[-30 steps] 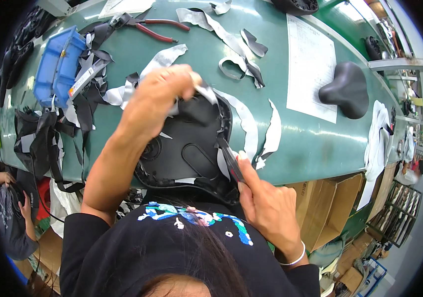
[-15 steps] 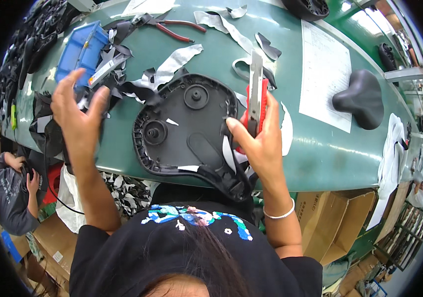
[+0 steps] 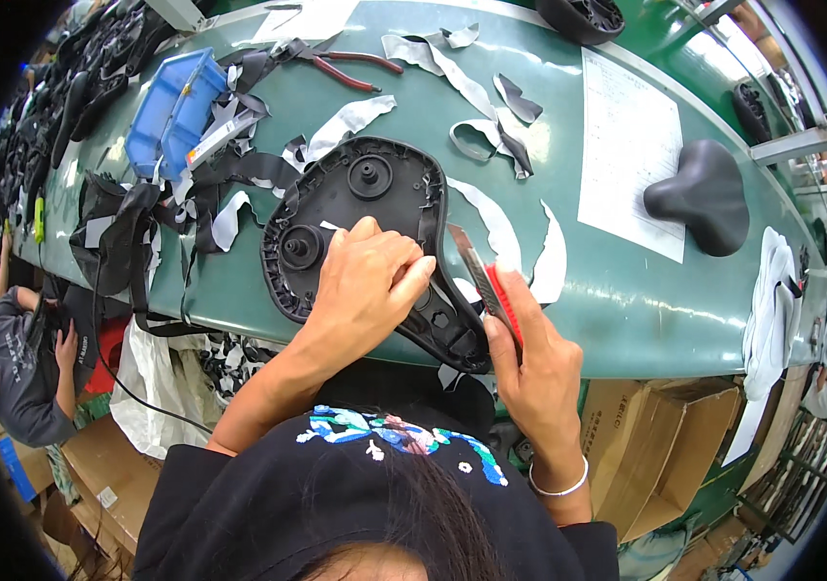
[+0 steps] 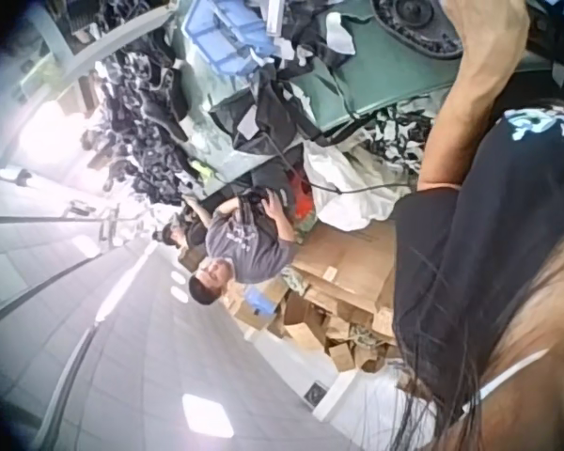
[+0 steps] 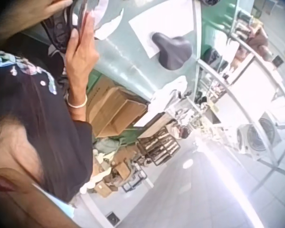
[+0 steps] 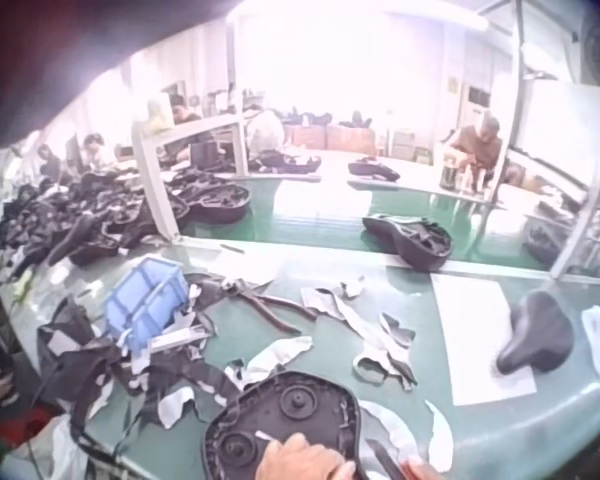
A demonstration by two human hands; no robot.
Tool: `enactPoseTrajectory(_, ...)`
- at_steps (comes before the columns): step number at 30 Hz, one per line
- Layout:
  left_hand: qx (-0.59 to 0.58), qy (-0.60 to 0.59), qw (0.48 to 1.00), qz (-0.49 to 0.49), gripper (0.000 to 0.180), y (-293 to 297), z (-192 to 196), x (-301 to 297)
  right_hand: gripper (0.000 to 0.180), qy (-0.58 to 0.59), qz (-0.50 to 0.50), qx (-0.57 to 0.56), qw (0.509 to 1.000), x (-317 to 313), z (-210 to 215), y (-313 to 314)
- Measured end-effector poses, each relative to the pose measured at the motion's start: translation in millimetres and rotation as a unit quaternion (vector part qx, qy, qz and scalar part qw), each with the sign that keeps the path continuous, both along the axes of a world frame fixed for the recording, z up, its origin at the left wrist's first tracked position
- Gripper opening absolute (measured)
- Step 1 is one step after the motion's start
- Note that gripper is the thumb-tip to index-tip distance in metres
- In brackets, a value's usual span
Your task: The person uses a red utility knife to trim excess black material from the underside of bicycle seats. They repeatedly pick up seats from a green workbench, cut the material around the edges, and place the finished seats back on the table. The person also uses pliers to remove small pieces of material from the seat base.
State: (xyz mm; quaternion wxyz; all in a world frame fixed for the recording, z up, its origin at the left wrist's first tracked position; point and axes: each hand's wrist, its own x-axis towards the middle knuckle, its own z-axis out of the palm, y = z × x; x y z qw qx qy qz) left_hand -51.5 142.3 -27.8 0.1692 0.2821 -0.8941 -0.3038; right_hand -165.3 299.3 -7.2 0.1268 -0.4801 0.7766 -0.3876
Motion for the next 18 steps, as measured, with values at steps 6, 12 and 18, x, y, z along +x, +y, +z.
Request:
enactPoseTrajectory(6, 0.08, 0.055, 0.995, 0.02, 0.022, -1.6, -0.1, 4.1, 0.051, 0.133, 0.069, 0.138, 0.979, 3.7, 14.0, -18.1)
enactPoseTrajectory(12, 0.091, 0.089, 0.992, 0.025, 0.02, -3.0, -4.0, 5.4, 0.057, 0.118, 0.086, 0.211, 0.966, 15.6, 15.5, 29.8)
enactPoseTrajectory(18, 0.478, 0.323, 0.81, 0.106, 0.019, -21.8, 13.0, 25.4, 0.059, -0.023, 0.099, 0.105, 0.989, 3.3, 6.8, 46.5)
